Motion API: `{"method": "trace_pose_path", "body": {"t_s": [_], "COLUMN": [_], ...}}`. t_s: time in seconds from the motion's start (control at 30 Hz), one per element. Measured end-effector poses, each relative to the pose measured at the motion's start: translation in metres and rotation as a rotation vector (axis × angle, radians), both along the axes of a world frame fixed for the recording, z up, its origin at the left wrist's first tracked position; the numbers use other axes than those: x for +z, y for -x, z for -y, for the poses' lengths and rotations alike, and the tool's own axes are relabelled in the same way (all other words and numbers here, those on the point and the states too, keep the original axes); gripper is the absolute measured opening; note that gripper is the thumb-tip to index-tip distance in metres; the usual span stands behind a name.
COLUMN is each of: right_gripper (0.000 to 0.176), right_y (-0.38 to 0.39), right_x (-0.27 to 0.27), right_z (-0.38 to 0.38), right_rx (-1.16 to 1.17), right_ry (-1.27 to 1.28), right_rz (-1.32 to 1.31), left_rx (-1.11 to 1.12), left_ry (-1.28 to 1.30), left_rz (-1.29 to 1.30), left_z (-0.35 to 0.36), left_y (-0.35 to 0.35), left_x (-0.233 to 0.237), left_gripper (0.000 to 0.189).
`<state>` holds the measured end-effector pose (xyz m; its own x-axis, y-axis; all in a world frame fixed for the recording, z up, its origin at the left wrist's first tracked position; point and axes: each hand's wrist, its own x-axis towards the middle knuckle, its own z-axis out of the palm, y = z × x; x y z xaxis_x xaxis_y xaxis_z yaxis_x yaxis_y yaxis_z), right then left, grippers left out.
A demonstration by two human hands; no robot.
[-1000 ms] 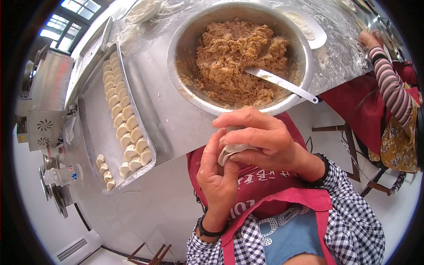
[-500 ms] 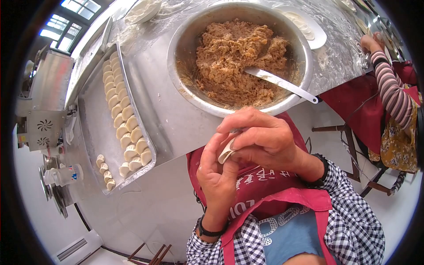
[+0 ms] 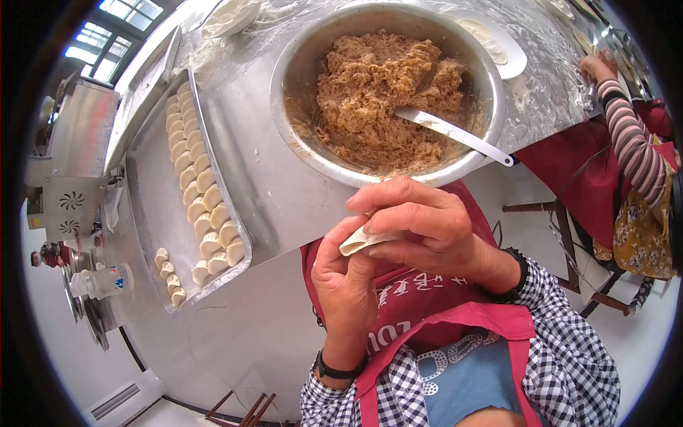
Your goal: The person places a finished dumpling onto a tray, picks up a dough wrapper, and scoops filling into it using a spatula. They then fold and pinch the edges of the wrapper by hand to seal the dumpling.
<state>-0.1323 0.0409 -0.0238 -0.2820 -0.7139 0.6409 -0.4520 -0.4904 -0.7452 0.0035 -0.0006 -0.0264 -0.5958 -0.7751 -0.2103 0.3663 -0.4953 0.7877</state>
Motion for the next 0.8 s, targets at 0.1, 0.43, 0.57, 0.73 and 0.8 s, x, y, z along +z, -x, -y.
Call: {"method": "trace_pose_path", "body": {"t_s": [0.1,0.43,0.57,0.73,0.8], "right_gripper": [0.015,0.012,0.012,0.018,0.021], "right_y": [-0.0009,0.0031,0.0036,0.0035,0.0026], "right_x": [-0.0012,0.0015,0.0029,0.0017,0.0021], "right_z": [0.0003,0.0015,0.0010,-0.0001,0.0000], "right_rx": [-0.016,-0.011,0.010,0.016,0.014], "right_ry": [-0.016,-0.013,-0.038,-0.023,-0.034], "right_rz": [-0.013,-0.140,-0.192,-0.121,-0.055], "left_rx": [-0.006,-0.023,-0.027,-0.032,-0.037], "left_ry": [0.006,0.500,0.576,0.521,0.532], "left_rz": [0.021,0.353,0.407,0.363,0.360], "left_z": [-0.0001,-0.0041,-0.0044,-0.0037,-0.0036], "left_y": [0.0014,0.0009,-0.0003,-0.0003,-0.0017], "left_x": [0.0012,0.0025,0.0031,0.0049,0.0030], "left_gripper": [0.037,0.038,0.036,0.033,0.033]}}
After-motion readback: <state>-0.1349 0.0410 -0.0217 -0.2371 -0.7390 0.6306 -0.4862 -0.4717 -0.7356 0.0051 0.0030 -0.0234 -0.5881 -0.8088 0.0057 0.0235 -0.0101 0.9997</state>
